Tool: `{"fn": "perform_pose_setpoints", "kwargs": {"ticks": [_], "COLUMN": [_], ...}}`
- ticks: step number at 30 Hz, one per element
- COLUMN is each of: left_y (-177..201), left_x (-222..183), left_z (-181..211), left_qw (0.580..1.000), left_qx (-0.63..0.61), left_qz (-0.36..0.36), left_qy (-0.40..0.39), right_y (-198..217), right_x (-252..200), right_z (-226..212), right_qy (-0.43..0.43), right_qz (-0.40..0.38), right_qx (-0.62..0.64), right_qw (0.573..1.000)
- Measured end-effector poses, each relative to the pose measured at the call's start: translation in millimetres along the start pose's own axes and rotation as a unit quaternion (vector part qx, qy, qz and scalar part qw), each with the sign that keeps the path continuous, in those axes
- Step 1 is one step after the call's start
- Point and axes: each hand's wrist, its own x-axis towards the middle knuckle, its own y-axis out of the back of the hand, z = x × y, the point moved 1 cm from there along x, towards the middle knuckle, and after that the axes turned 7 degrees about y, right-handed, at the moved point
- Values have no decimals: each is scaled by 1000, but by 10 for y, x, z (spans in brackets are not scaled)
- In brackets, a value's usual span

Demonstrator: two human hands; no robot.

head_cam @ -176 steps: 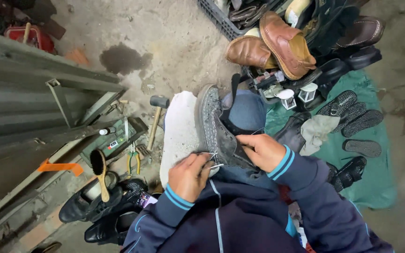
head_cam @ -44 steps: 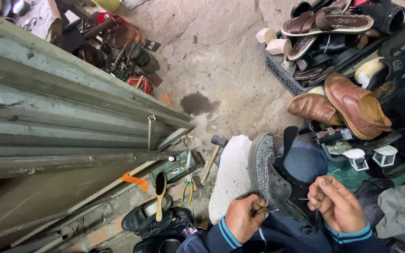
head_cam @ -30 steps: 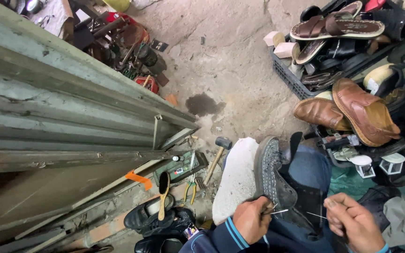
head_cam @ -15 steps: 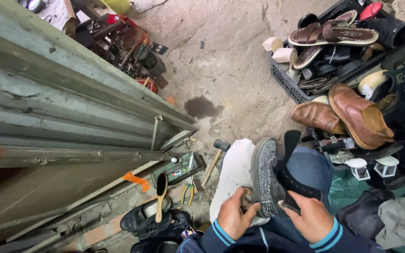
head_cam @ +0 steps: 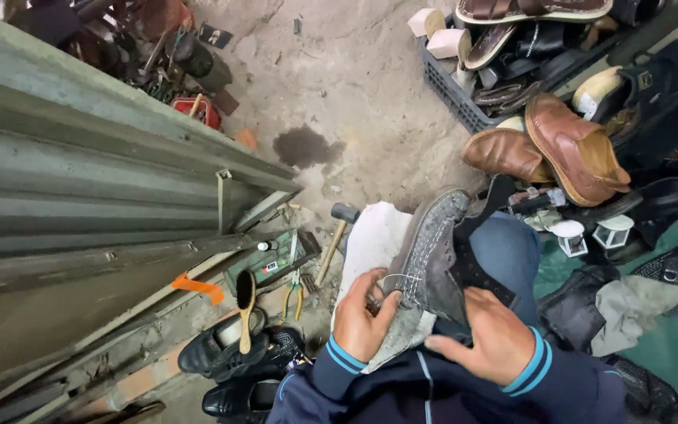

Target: Hand-sewing the leather upper of a shoe using a needle and thread.

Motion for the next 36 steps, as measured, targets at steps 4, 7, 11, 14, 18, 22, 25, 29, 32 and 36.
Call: {"fn": "perform_pose_setpoints", "kwargs": {"ticks": [4, 7, 11, 14, 18, 22, 25, 29, 32, 36], "left_y": [-10, -32, -81, -119, -92, 34, 147, 359, 450, 477], "left_x": [24, 33, 30, 40, 5, -65, -171, -295, -340, -388], "left_z": [-12, -49, -89, -143, -142, -230, -280, -162, -5, 113], "left_qw": [1000, 999, 996, 995, 996, 999, 996, 994, 991, 981], "left_qx": [15, 34, 84, 102, 91, -6, -29, 15, 35, 136], "left_qz": [-4, 10, 12, 20, 23, -29, -73, -76, -94, -102], "left_qy": [26, 5, 3, -1, 8, 19, -34, -81, -87, -91], "right_y": [97, 183, 242, 270, 252, 136, 49, 45, 28, 8], "right_x": [104, 188, 225, 270, 281, 205, 138, 120, 106, 69], "right_z": [-41, 4, 134, -14, -202, -60, 20, -17, -43, -135], "right_qy": [114, 132, -43, -105, -163, -229, -210, -206, -172, -150], "right_qz": [19, 26, -79, -80, -14, 8, 29, 11, 17, 53], "right_qx": [-66, -22, 63, 129, 234, 218, 230, 217, 235, 251], "right_qw": [991, 991, 994, 983, 958, 949, 950, 954, 957, 955]}}
